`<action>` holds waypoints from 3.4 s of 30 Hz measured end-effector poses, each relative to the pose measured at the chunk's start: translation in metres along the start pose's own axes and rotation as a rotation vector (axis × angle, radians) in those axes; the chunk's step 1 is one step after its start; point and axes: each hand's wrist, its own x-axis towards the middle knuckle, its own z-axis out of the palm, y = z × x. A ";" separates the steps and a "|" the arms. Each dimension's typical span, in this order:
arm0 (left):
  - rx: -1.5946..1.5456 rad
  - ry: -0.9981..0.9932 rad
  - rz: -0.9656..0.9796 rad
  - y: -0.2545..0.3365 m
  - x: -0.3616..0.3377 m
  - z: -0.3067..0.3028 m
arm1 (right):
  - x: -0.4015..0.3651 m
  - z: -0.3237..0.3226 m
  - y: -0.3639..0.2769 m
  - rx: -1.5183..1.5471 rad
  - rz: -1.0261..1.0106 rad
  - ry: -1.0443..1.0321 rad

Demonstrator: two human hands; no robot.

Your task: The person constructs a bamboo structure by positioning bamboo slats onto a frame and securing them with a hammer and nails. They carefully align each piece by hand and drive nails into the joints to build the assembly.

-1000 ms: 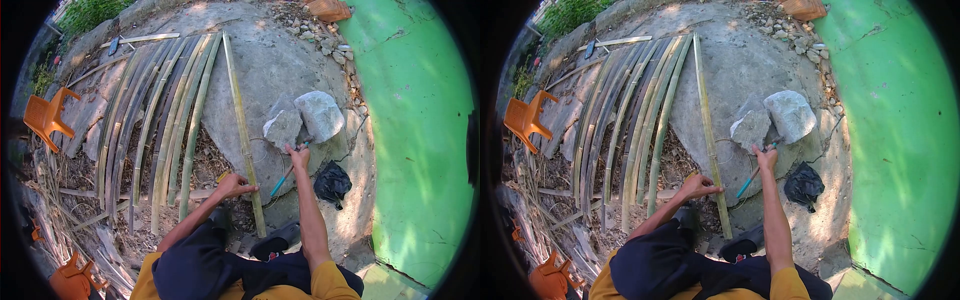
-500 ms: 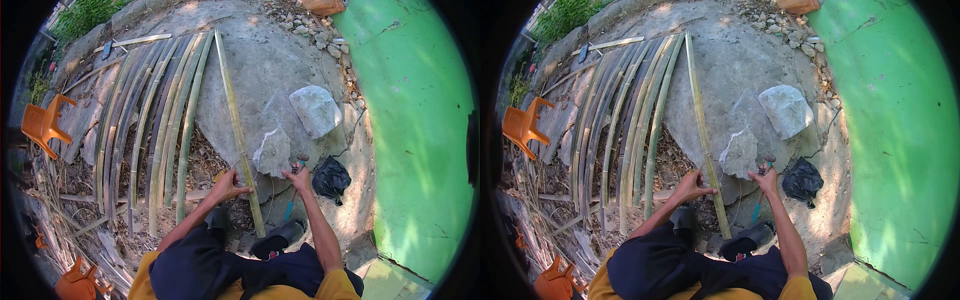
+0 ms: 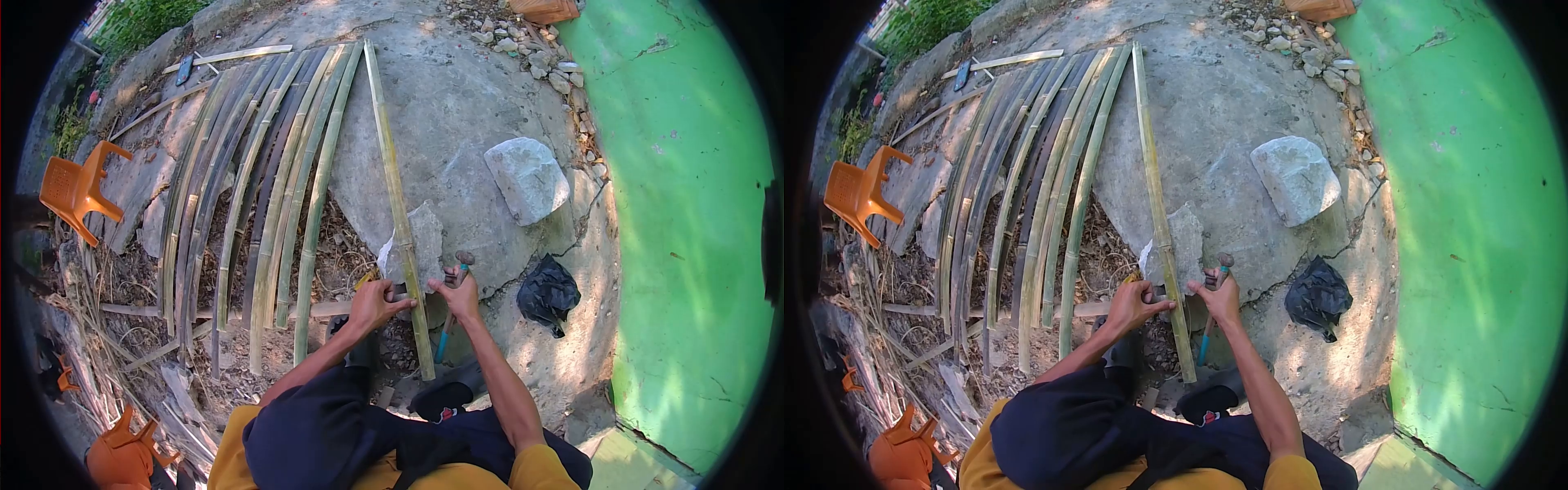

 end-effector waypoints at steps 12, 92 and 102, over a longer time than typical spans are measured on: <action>0.260 0.185 0.241 -0.013 -0.016 0.007 | -0.017 -0.049 -0.053 -0.558 -0.325 -0.075; 0.140 -0.260 -0.014 -0.011 0.018 0.013 | -0.066 -0.008 -0.003 0.103 0.045 -0.058; 0.109 -0.257 -0.010 -0.012 0.012 0.016 | -0.075 0.013 -0.004 0.397 0.224 -0.067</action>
